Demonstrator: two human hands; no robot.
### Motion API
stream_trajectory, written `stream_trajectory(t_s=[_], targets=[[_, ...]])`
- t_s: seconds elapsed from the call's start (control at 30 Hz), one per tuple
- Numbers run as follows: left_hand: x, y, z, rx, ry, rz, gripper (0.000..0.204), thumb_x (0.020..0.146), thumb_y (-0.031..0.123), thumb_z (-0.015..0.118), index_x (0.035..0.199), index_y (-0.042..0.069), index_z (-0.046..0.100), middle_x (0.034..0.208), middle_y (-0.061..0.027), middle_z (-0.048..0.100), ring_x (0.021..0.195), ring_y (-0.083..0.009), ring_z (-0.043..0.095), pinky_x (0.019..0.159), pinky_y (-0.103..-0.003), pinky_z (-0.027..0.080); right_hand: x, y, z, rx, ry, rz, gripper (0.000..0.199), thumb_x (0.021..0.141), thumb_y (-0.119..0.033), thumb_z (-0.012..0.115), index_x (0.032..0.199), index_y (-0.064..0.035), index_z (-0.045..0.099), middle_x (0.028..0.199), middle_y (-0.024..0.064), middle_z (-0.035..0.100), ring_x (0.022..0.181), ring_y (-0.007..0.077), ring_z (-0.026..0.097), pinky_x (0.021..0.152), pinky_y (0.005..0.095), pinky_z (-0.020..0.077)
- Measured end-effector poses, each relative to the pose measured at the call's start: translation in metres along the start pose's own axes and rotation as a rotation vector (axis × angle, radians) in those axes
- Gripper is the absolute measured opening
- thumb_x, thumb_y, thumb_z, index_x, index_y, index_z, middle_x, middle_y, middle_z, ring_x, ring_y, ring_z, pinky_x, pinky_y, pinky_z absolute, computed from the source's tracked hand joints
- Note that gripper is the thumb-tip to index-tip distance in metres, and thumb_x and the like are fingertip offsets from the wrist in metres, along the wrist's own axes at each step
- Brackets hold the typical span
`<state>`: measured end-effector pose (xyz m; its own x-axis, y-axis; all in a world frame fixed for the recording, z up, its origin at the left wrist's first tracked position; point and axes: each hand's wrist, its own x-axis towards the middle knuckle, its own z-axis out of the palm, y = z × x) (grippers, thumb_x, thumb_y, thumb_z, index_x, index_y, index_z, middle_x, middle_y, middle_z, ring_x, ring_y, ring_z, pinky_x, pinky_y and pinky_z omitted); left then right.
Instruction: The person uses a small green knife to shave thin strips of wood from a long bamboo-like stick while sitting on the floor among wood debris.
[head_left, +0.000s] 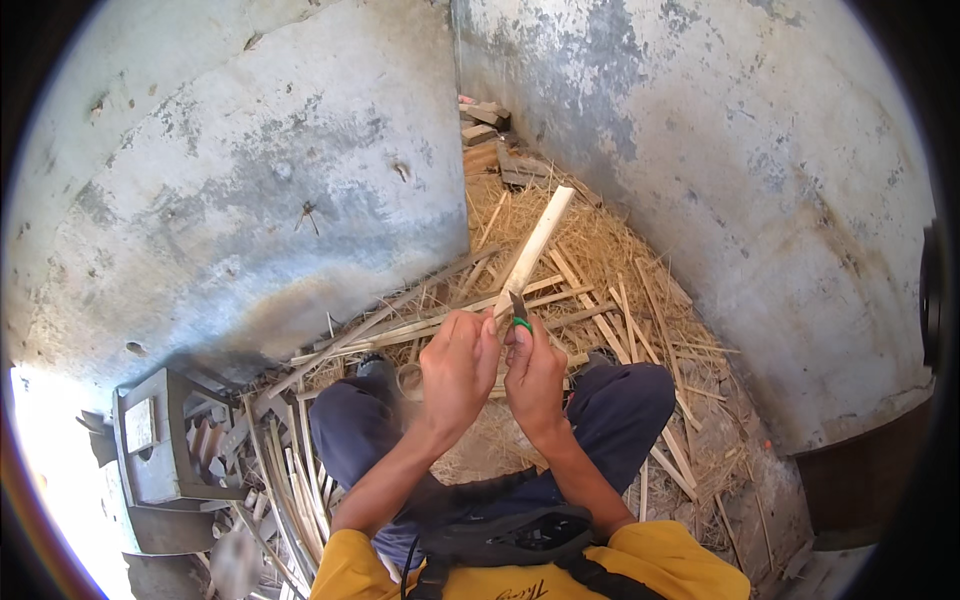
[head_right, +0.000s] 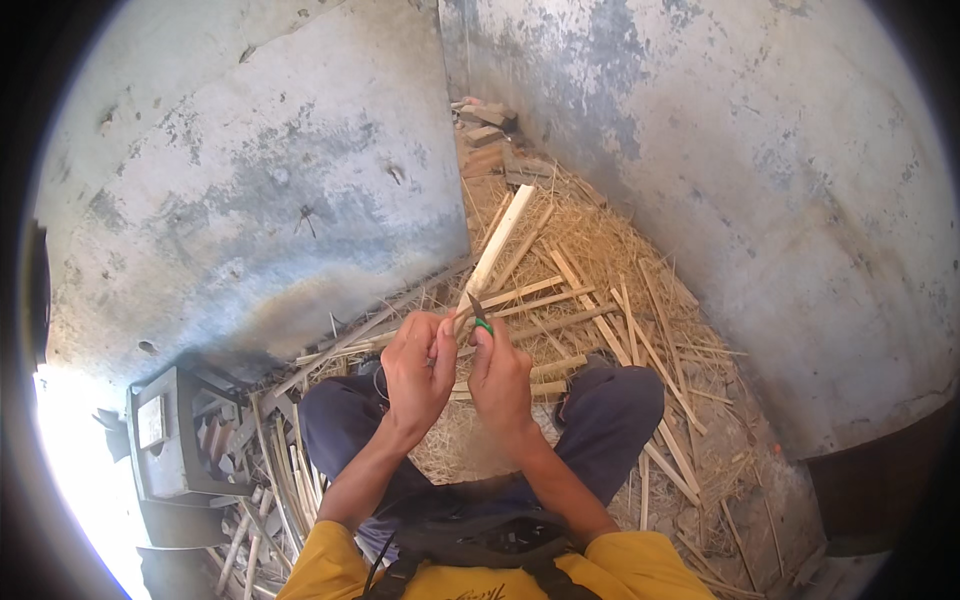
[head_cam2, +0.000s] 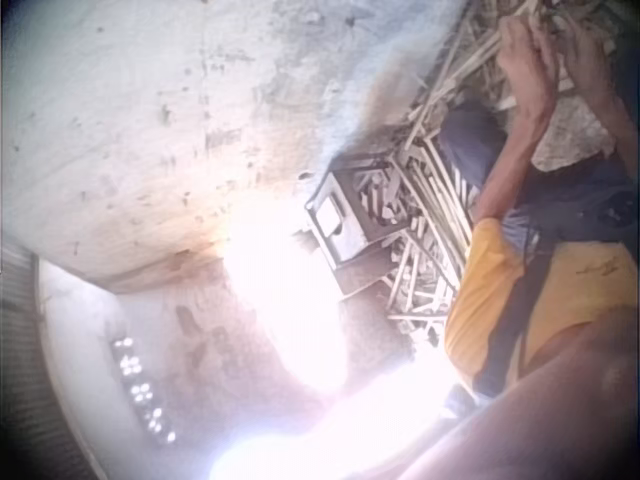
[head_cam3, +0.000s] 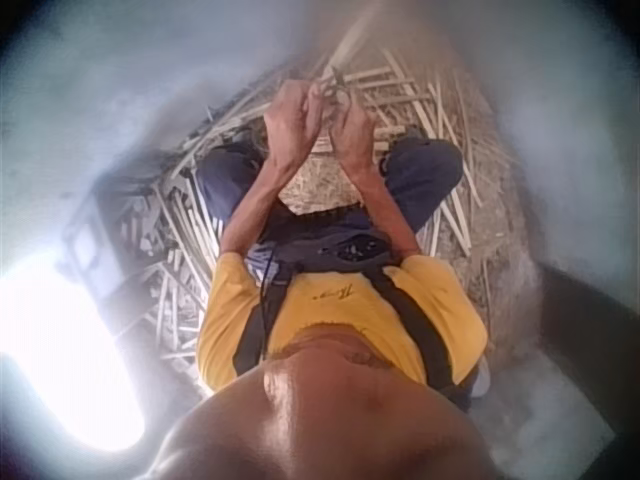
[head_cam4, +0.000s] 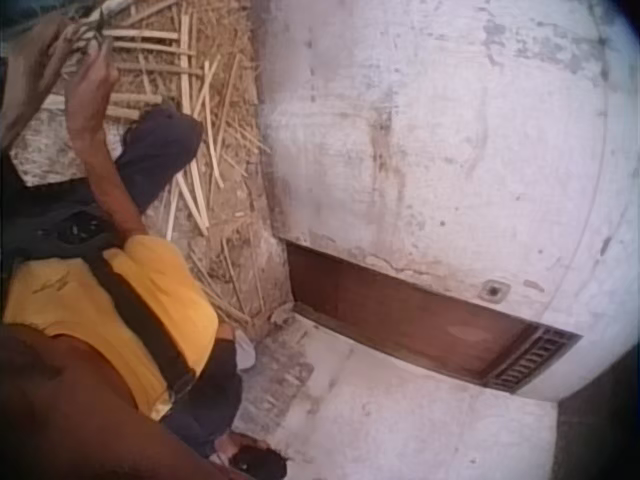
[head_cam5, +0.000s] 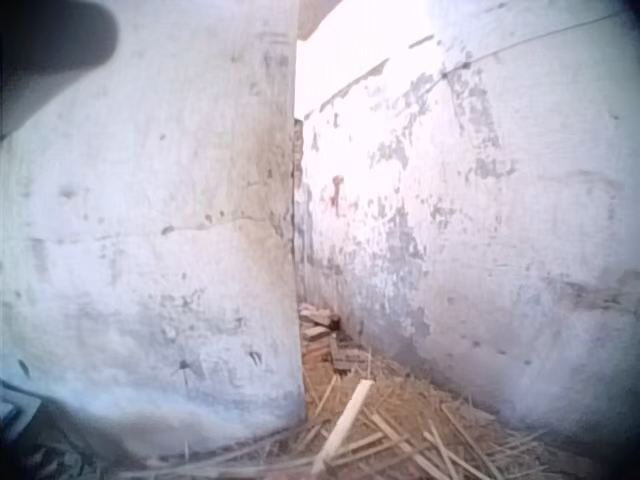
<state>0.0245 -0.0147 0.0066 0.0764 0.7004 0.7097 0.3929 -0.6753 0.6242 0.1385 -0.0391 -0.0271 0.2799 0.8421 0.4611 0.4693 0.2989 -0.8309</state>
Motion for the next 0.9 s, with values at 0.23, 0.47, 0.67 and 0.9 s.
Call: stream_trajectory(t_s=[0.23,0.47,0.67,0.9], targets=[[-0.003,-0.005,0.004,0.010,0.006,-0.006,0.007,0.098,-0.001,0.064,0.093,-0.006,0.066,0.071,-0.0097,0.053,0.057,-0.0197,0.047,0.053,-0.034,0.040,0.000,0.001,-0.002,-0.082,-0.010,0.006,0.016,0.108,-0.014,0.052,0.109,0.0006,0.058,0.071,0.0266,0.062,0.068,0.0488,0.065,0.056,0.0535,0.0442],[-0.003,-0.010,0.006,0.038,-0.010,-0.050,0.010,0.098,-0.001,0.064,0.088,-0.004,0.063,0.069,-0.0099,0.050,0.057,-0.0206,0.045,0.053,-0.035,0.039,0.002,0.006,0.000,-0.056,-0.035,0.037,0.020,0.108,-0.016,0.052,0.114,0.0019,0.059,0.071,0.0278,0.062,0.069,0.0501,0.064,0.058,0.0556,0.0443],[-0.006,-0.016,0.006,0.109,-0.037,-0.015,0.014,0.097,0.002,0.066,0.086,-0.002,0.058,0.074,-0.0135,0.055,0.057,-0.0274,0.055,0.052,-0.039,0.044,0.009,-0.015,-0.020,-0.309,-0.198,0.147,0.025,0.109,-0.022,0.051,0.113,0.0016,0.059,0.071,0.0304,0.062,0.072,0.0521,0.064,0.062,0.0601,0.0453],[0.000,-0.014,0.007,0.038,-0.046,-0.069,0.017,0.097,0.002,0.066,0.083,-0.003,0.057,0.072,-0.0115,0.051,0.056,-0.0245,0.050,0.053,-0.038,0.041,0.005,0.004,-0.013,-0.035,-0.102,0.092,0.027,0.111,-0.023,0.047,0.105,0.0015,0.059,0.069,0.0269,0.061,0.070,0.0501,0.064,0.060,0.0529,0.0460]])
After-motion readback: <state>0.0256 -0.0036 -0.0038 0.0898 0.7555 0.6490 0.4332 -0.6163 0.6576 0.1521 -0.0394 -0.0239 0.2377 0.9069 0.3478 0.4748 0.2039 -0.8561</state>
